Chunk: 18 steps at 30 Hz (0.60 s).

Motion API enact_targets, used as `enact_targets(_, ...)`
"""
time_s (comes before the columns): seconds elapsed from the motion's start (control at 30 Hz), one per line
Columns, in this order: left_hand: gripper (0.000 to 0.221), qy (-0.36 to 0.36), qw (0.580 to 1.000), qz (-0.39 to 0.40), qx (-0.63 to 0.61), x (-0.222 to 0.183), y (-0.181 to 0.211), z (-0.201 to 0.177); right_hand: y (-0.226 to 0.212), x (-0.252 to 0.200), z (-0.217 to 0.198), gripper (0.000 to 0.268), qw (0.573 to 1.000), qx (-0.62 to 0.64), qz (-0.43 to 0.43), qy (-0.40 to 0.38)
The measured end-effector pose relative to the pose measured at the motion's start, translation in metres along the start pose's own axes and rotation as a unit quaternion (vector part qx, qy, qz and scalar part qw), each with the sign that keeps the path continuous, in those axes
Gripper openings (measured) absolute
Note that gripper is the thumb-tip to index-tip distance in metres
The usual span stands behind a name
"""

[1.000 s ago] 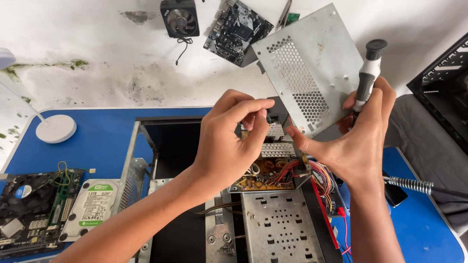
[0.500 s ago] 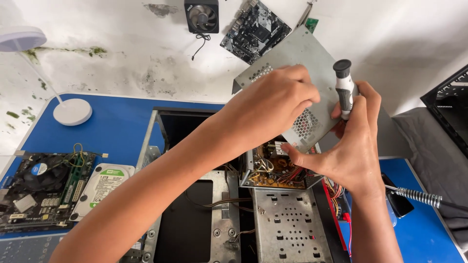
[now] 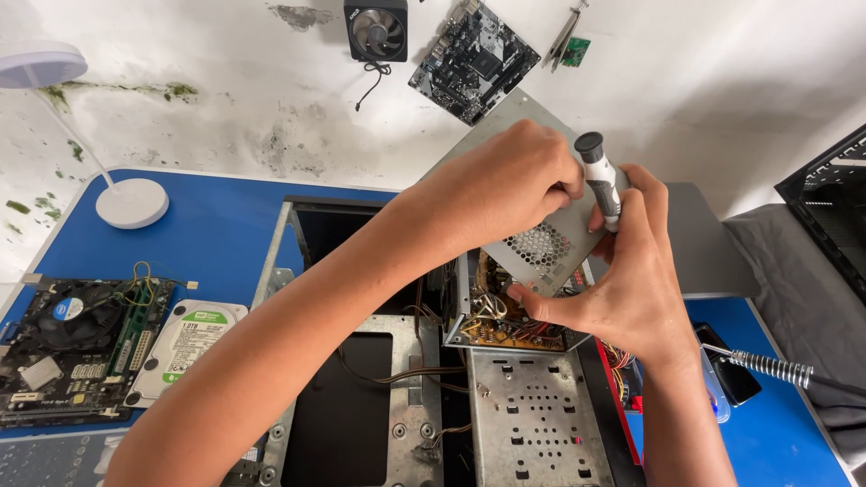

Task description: Cleaning dust from a computer power supply unit using a manual air blower and disassembling the unit with a screwdriver.

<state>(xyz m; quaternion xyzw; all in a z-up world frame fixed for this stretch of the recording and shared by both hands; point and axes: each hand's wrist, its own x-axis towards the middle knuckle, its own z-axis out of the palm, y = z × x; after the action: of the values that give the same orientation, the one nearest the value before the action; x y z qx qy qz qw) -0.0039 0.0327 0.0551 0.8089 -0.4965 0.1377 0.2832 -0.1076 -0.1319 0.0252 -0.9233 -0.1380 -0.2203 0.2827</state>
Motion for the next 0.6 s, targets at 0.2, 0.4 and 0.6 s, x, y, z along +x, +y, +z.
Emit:
enact_targets(0.2, 0.029, -0.044, 0.997, 0.004, 0.056, -0.002, 0.0, 0.003, 0.001, 0.001, 0.001, 0.098, 1.0, 0.008, -0.002, 0.004)
enact_targets(0.4, 0.026, -0.019, 0.998, 0.032, 0.042, -0.006, -0.001, 0.005, -0.003, 0.0, 0.002, 0.094, 1.0, 0.011, 0.012, 0.003)
enact_targets(0.6, 0.029, -0.014, 0.999, 0.015, 0.031, -0.012, 0.002, 0.001, -0.004, 0.0, 0.003, 0.09, 1.0, 0.019, 0.019, -0.002)
